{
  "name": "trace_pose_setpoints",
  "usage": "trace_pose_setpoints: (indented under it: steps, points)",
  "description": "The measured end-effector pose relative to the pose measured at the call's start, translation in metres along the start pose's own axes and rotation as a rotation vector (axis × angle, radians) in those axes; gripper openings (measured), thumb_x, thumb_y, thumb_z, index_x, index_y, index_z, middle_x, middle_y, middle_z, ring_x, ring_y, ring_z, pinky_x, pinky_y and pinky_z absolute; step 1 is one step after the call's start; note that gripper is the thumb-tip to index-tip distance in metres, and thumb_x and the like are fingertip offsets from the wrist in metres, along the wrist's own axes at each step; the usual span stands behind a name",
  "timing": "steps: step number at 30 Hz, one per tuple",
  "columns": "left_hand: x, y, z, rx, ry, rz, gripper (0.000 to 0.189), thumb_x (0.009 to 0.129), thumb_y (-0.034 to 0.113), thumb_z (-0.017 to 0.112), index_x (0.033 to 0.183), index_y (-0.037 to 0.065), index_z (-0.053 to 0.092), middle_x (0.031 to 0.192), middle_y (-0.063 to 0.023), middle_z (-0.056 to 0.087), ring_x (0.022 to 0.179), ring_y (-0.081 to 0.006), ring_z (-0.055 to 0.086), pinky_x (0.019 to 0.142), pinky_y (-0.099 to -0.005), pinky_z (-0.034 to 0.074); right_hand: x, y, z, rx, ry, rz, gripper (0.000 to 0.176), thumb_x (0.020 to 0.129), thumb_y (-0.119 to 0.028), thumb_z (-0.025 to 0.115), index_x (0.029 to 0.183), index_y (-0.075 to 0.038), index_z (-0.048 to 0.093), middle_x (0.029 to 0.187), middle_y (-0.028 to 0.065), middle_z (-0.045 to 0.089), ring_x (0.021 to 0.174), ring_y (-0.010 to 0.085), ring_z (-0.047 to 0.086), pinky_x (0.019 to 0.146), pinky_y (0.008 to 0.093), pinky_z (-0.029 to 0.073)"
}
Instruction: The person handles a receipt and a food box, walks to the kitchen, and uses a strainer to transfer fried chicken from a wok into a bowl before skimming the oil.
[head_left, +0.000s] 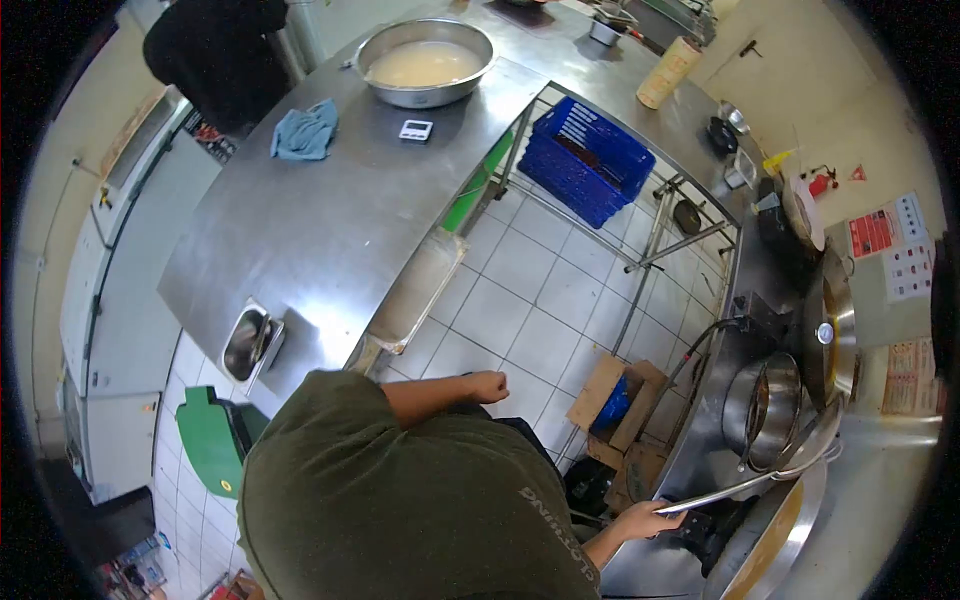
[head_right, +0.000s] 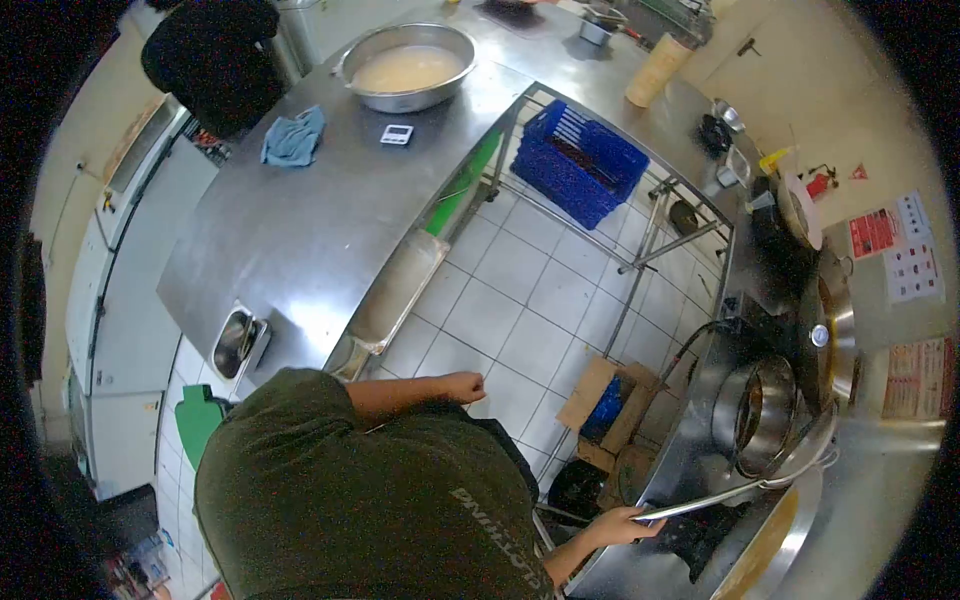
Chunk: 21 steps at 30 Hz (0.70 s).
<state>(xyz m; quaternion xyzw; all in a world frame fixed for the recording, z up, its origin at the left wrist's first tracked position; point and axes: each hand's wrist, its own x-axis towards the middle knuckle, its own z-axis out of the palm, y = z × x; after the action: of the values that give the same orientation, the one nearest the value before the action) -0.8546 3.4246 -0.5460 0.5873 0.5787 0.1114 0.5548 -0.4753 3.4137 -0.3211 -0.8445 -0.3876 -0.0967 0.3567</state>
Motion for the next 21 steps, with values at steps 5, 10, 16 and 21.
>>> trace_pose_setpoints:
  steps: [5,10,16,21]
  points:
    - [-0.02,-0.025,-0.001,-0.036,-0.017,-0.073,0.037,0.086,0.033,0.058,0.098,-0.003,0.059,0.096,-0.0236,0.066,0.092,-0.0372,0.064,0.08,-0.0437,0.05,-0.017,-0.009,-0.017,0.003,0.007,0.053,0.045,0.09,-0.005,0.054,0.132,-0.002,0.039,0.118,0.0281,0.058,0.106,0.0425,0.06,0.085,0.0468,0.049]
    - [-0.027,-0.059,-0.017,0.086,-0.036,-0.143,0.042,0.087,0.036,0.057,0.098,-0.004,0.06,0.097,-0.0251,0.066,0.092,-0.0351,0.064,0.081,-0.0429,0.05,-0.022,0.016,-0.03,0.009,-0.001,0.043,0.047,0.089,-0.005,0.055,0.133,-0.008,0.04,0.107,0.0268,0.062,0.094,0.0446,0.062,0.075,0.0501,0.046]
    - [-0.026,-0.075,-0.034,0.169,-0.058,-0.152,0.046,0.087,0.041,0.057,0.1,-0.004,0.061,0.094,-0.0237,0.067,0.091,-0.0372,0.065,0.08,-0.0447,0.051,0.036,-0.023,-0.049,-0.078,-0.077,0.128,0.05,0.084,-0.007,0.06,0.13,-0.007,0.04,0.095,0.0271,0.063,0.085,0.0491,0.061,0.073,0.05,0.045]
    - [-0.02,-0.058,-0.049,0.12,-0.018,-0.208,0.048,0.087,0.043,0.057,0.102,-0.003,0.062,0.097,-0.0234,0.067,0.095,-0.0379,0.064,0.085,-0.0435,0.05,0.092,-0.005,-0.028,0.009,-0.183,0.096,0.052,0.084,-0.007,0.061,0.131,-0.007,0.037,0.099,0.0262,0.062,0.09,0.0443,0.062,0.078,0.0468,0.046]
